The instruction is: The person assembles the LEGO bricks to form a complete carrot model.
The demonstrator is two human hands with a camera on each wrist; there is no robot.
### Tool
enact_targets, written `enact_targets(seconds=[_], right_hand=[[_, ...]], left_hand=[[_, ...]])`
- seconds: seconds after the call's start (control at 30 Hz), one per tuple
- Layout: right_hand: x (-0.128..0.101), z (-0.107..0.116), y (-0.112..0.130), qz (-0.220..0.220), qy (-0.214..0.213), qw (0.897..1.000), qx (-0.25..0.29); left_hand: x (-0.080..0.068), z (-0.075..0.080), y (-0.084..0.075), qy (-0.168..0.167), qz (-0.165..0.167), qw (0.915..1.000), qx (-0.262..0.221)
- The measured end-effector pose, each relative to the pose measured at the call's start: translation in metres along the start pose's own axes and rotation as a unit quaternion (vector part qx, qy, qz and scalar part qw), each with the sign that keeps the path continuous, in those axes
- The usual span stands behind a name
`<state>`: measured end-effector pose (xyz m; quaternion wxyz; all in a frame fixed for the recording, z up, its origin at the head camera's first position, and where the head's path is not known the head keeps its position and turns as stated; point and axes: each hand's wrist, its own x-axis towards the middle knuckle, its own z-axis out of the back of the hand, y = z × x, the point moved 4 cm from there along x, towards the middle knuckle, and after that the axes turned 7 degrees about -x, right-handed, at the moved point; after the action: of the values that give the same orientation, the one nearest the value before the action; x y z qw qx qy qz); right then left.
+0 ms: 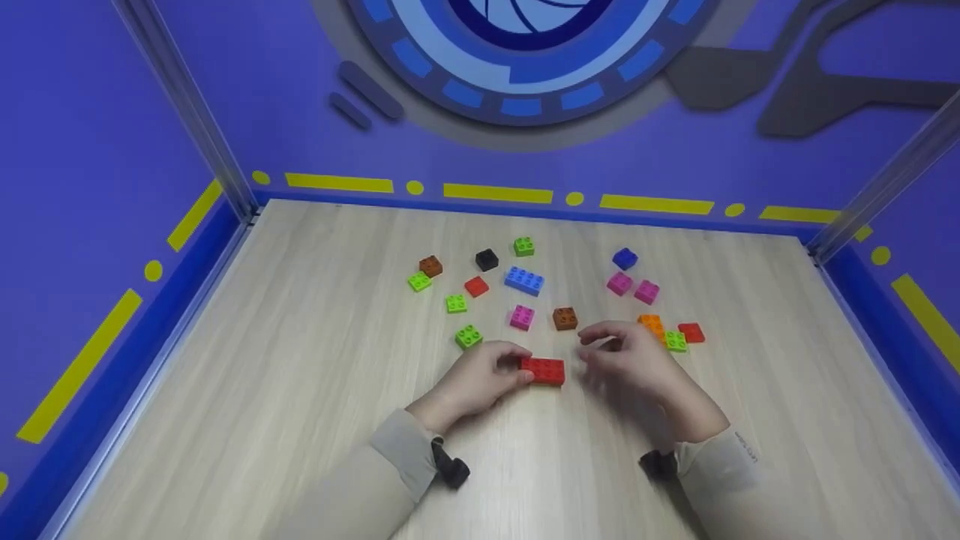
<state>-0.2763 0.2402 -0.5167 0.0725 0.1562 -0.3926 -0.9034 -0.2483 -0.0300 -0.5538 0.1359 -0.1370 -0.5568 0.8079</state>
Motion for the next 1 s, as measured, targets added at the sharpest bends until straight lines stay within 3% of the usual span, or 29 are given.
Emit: enact_targets(seconds=[0.17, 0.37, 0.53, 0.77, 1.0], right_hand=[[0.001, -0.005, 0.003, 0.028, 0.012, 0.999, -0.008], [-0.002, -0.020, 0.004, 0.066, 0.058, 0.996, -0.010], [-0.002, -0.029, 0.007, 0.079, 0.072, 0.994, -0.016], [0.000, -0.031, 0.008, 0.071, 0.074, 0.995, -0.016], [0.001, -0.034, 0.010, 0.072, 0.066, 0.995, -0.022]], left_hand=[[0.001, 0.000, -0.002, -0.002, 0.002, 1.0000, 0.000], [0.005, 0.001, -0.007, 0.014, 0.009, 0.9998, 0.009], [0.015, 0.018, -0.020, 0.019, 0.031, 0.9992, 0.019], [0.056, 0.058, -0.041, -0.020, 0.053, 0.9973, 0.047], [0.096, 0.070, -0.038, -0.047, 0.080, 0.9927, 0.077]])
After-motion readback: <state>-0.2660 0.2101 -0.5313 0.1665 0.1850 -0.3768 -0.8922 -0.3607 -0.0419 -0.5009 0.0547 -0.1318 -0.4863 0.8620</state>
